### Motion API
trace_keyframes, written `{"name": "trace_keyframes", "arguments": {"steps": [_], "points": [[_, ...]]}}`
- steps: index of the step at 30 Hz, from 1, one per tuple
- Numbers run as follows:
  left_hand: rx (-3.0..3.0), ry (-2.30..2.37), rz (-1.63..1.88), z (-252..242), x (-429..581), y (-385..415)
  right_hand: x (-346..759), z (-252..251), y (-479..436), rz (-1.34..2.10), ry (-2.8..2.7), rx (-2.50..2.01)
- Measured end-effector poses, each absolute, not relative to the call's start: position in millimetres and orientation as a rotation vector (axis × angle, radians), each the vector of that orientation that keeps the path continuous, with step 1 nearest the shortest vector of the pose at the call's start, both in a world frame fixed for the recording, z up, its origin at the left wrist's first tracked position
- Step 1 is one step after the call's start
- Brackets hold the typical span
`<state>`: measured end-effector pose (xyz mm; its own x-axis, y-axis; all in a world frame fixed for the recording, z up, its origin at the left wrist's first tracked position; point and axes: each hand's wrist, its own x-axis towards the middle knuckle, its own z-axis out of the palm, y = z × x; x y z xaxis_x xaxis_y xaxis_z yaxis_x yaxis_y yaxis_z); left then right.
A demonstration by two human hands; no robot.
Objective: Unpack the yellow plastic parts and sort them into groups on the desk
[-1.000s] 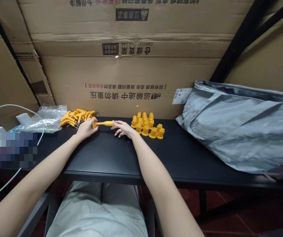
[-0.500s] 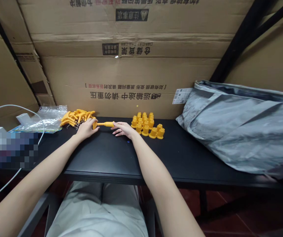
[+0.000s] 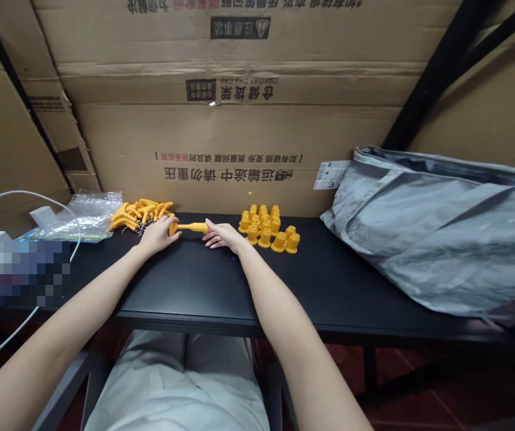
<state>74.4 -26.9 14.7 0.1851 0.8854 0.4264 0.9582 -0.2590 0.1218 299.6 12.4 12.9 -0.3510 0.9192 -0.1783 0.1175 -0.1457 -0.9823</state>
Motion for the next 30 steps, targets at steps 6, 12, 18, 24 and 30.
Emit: {"name": "trace_keyframes", "arguments": {"steps": [6, 12, 18, 24, 30], "points": [[-2.284, -1.8, -0.637, 14.5, 74.5, -26.7, 296.7, 16.2, 8.9, 1.547, -1.458, -1.251], [-2.278, -1.815, -0.634, 15.4, 75.4, -27.6, 296.9, 15.2, 8.7, 1.533, -1.47, -1.251], [-2.279, -1.823, -0.642, 15.4, 75.2, -27.2, 296.4, 15.6, 8.6, 1.524, -1.479, -1.258], [-2.27, -1.832, -0.633, 13.3, 73.1, -25.3, 298.5, 16.6, 10.3, 1.567, -1.457, -1.248], [-2.279, -1.834, -0.632, 13.6, 72.8, -26.0, 301.3, 11.9, 11.8, 1.548, -1.529, -1.172]]}}
